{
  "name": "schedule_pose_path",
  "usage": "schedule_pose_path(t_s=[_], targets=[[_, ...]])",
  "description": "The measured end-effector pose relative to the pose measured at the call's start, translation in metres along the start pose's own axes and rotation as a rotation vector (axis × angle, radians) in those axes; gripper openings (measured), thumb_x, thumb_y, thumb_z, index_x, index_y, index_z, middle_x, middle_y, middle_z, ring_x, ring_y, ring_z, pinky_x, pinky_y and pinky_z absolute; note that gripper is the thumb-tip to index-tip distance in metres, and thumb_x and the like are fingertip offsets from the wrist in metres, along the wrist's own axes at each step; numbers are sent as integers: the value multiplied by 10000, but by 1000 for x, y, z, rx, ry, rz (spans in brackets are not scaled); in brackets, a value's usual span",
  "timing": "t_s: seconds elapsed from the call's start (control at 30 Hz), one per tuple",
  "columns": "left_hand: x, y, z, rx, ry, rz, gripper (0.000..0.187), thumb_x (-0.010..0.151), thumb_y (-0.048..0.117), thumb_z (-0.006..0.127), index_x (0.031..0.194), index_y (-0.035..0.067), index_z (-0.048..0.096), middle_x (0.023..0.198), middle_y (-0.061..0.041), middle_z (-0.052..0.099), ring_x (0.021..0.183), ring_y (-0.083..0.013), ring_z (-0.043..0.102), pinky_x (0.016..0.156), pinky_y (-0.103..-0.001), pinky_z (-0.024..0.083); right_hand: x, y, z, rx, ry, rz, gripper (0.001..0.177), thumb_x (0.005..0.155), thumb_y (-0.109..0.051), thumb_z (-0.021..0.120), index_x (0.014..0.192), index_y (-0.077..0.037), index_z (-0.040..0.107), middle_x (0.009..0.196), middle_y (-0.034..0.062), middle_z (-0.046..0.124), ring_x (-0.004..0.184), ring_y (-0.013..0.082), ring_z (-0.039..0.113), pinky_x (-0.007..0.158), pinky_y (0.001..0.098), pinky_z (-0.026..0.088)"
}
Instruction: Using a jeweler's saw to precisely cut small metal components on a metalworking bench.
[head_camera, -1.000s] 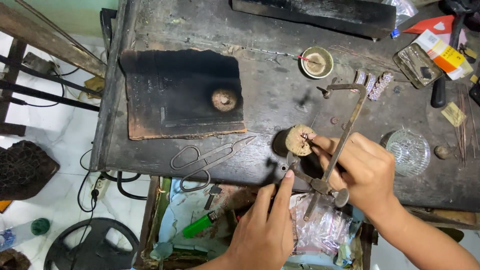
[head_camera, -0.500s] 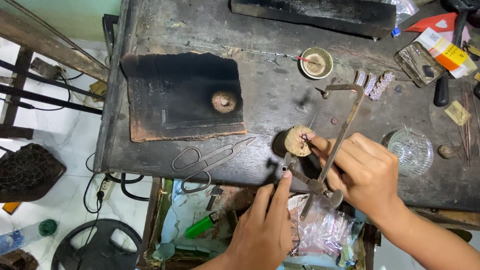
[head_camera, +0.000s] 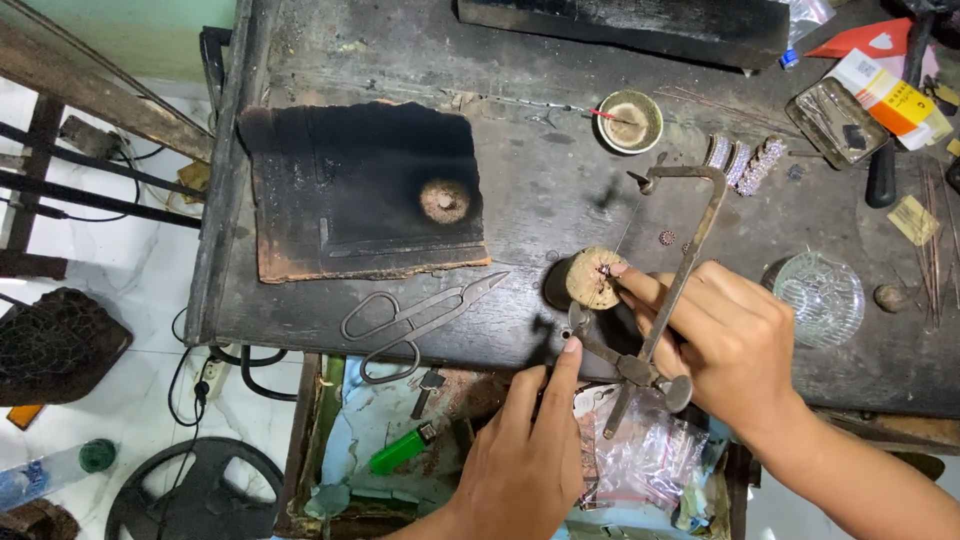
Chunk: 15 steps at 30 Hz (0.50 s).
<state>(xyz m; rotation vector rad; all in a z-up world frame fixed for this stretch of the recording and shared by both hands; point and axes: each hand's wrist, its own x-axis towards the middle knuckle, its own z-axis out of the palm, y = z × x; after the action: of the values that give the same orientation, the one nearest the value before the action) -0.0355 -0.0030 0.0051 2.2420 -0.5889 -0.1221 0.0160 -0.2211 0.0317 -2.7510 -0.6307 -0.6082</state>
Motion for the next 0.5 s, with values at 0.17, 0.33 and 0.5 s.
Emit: schedule_pose_path(t_s=[0.17,0.33,0.5], targets=[[1,0,0,27,16,30,602,980,92,587,1554,29,419,1193,-146,556,718,-312,664,487,-403,560,-1,2,1,-5,-2,11,243,977,15,656,1153,-90,787,899,22,719,666,223,523,557,341,400],[0,1,3,44,1,21,631,970,96,599,1565,45,399,1180,-136,555,656,-299,654,453,-402,550,-2,2,0,-3,-4,6,176,999,-24,667,1121,-71,786,872,39,717,662,228,525,555,351,400],[3,-1,4,34,6,5,621,968,121,594,1559,63,412,1186,-122,554,736,-318,659,487,-413,567,-2,3,1,-11,-3,5,212,1010,-49,632,1152,-87,785,859,37,700,660,221,522,545,350,394]])
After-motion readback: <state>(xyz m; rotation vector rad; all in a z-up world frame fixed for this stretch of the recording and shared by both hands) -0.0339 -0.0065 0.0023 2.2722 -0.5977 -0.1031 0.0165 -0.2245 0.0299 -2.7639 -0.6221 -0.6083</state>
